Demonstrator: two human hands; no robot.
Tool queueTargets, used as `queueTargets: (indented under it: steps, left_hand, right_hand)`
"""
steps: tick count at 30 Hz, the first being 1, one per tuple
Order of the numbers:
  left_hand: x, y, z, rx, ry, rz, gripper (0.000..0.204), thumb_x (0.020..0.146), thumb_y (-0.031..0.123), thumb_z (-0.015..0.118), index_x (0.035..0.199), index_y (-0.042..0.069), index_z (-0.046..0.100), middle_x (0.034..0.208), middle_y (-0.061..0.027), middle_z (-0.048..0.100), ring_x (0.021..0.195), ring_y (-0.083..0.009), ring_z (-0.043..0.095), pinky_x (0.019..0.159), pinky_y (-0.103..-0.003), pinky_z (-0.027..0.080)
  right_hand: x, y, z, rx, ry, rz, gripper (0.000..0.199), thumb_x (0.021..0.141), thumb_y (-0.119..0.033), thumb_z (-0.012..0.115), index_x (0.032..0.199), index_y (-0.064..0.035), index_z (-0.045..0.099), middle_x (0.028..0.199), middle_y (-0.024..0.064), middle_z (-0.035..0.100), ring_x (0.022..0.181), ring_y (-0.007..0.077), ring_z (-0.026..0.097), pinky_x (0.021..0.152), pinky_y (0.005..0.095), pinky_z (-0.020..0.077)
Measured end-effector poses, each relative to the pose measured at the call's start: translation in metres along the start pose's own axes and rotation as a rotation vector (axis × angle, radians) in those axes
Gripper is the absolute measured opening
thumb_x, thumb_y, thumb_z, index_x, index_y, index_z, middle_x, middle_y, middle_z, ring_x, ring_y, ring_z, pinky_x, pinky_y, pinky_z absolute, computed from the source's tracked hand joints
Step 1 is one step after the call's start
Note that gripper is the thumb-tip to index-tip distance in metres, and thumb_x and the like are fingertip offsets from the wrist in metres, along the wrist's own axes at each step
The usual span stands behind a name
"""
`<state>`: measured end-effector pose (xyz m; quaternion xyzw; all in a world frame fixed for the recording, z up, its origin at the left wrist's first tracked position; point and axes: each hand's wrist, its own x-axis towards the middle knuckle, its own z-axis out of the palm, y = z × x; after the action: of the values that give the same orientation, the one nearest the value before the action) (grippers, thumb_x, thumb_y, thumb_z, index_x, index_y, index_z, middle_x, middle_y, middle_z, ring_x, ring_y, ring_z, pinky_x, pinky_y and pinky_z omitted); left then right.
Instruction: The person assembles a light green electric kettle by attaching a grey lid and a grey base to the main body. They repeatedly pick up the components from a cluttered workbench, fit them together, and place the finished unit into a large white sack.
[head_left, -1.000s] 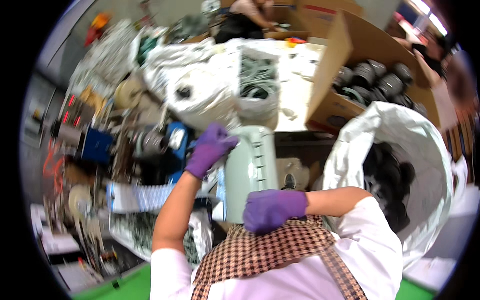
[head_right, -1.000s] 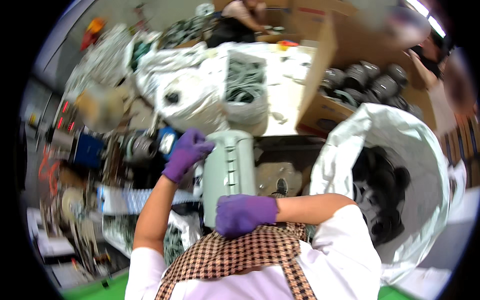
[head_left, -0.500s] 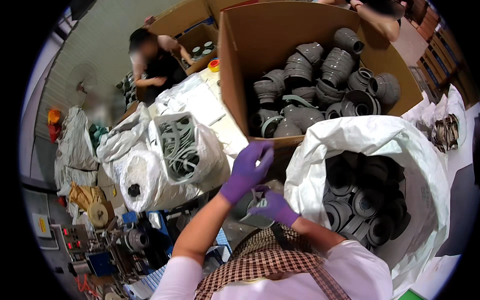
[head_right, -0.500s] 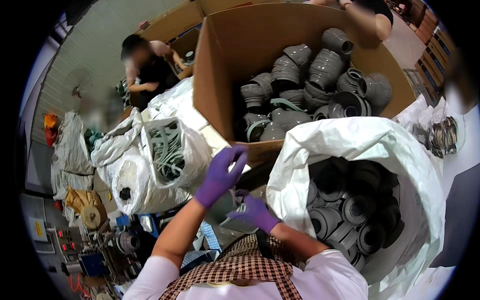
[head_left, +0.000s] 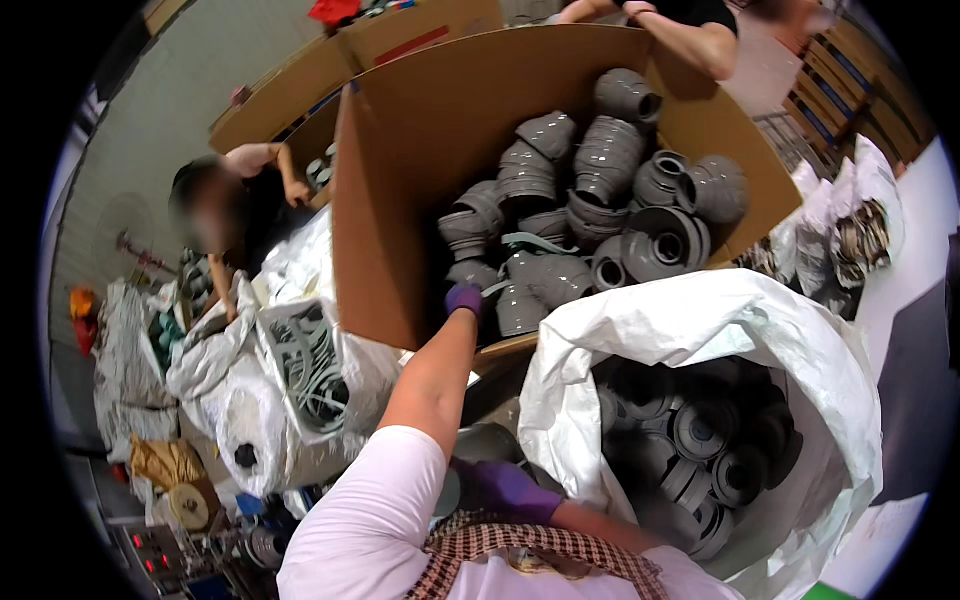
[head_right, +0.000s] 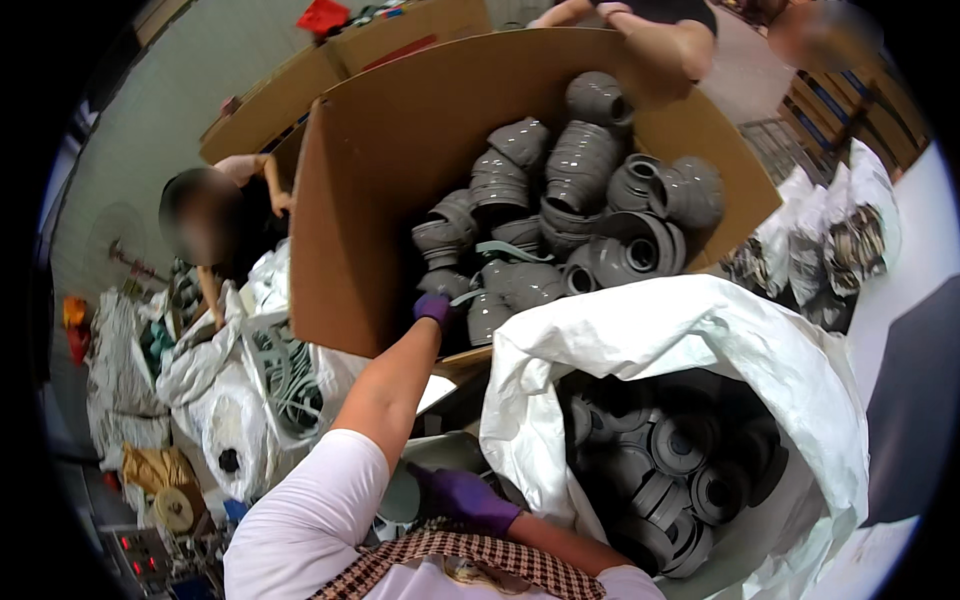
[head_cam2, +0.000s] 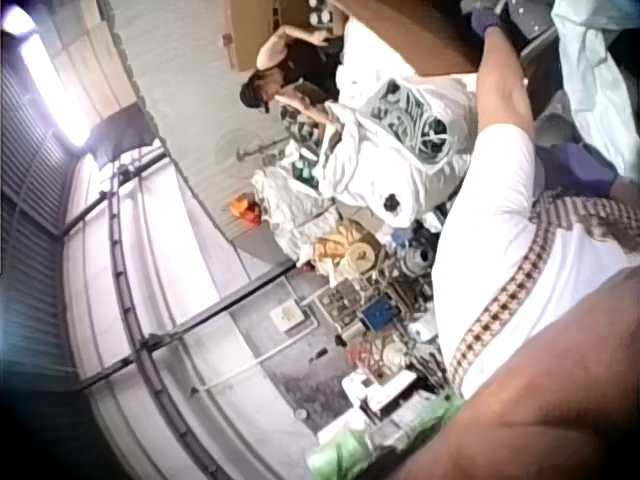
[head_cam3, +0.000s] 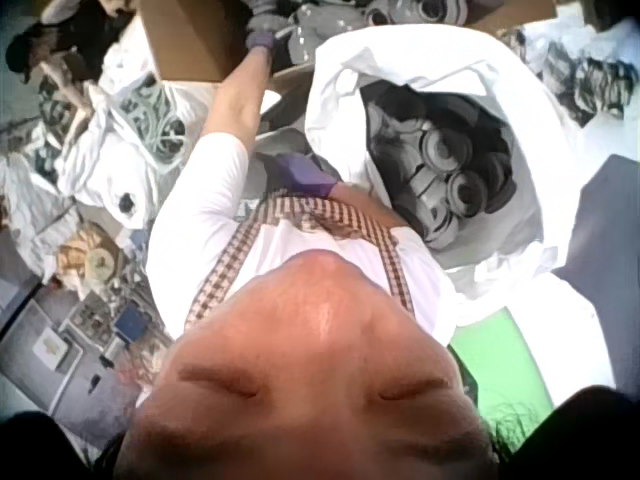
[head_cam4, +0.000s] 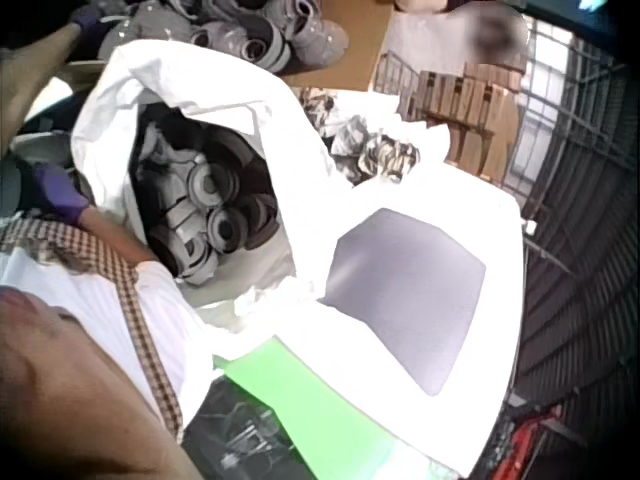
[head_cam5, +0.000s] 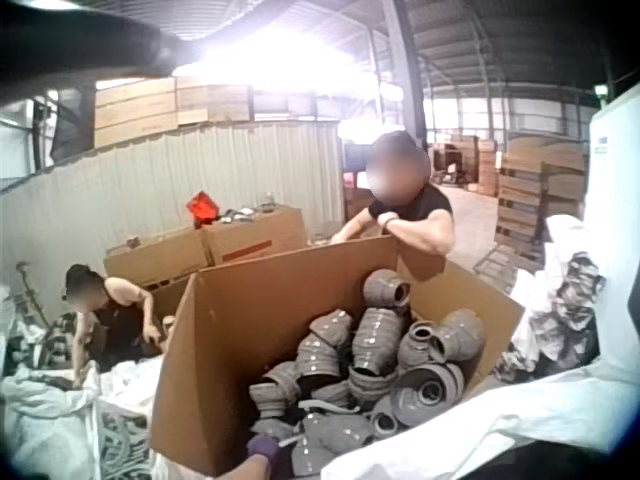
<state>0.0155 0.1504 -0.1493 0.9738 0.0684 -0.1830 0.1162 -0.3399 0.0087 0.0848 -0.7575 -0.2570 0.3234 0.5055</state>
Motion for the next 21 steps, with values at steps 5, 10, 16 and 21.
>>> queueTargets:
  steps: [5,10,16,21]
  left_hand:
    - [-0.153,0.068,-0.169,-0.526,0.793,0.494,0.041,0.074,0.041,0.081,0.091,0.004,0.074,0.143,-0.0244,0.042,0.129,-0.0411,0.040,0.108,-0.046,0.034]
    - [-0.337,-0.006,-0.267,-0.614,0.962,0.727,0.060,0.053,0.036,0.095,0.095,0.006,0.064,0.116,-0.0149,0.047,0.100,-0.0290,0.054,0.083,-0.037,0.049]
    - [-0.529,-0.150,-0.249,-0.494,0.726,0.283,0.059,0.055,0.038,0.092,0.099,0.007,0.068,0.107,-0.0141,0.054,0.101,-0.0308,0.051,0.088,-0.040,0.045]
    - [-0.629,-0.233,-0.203,-0.608,0.809,0.062,0.039,0.068,0.031,0.085,0.099,0.010,0.072,0.117,-0.0191,0.057,0.115,-0.0345,0.050,0.099,-0.043,0.040]
  right_hand:
    - [0.005,0.010,-0.002,-0.018,0.350,-0.235,0.078,0.082,-0.042,0.077,0.146,-0.0111,0.044,0.132,0.0150,0.061,0.114,0.0327,0.063,0.095,0.0395,0.0502]
    - [0.029,0.002,-0.009,0.066,0.266,0.083,0.062,0.081,-0.023,0.081,0.134,-0.0029,0.055,0.106,0.0097,0.067,0.083,0.0153,0.064,0.077,0.0308,0.0552]
    - [0.064,-0.064,0.023,-0.206,0.556,-0.155,0.068,0.077,-0.031,0.080,0.134,-0.0022,0.056,0.127,0.0138,0.064,0.114,0.0296,0.064,0.097,0.0346,0.0496]
    - [0.122,-0.157,0.092,-0.213,0.129,-0.510,0.052,0.088,-0.017,0.067,0.138,-0.0091,0.056,0.130,0.0145,0.064,0.114,0.0312,0.064,0.097,0.0356,0.0494]
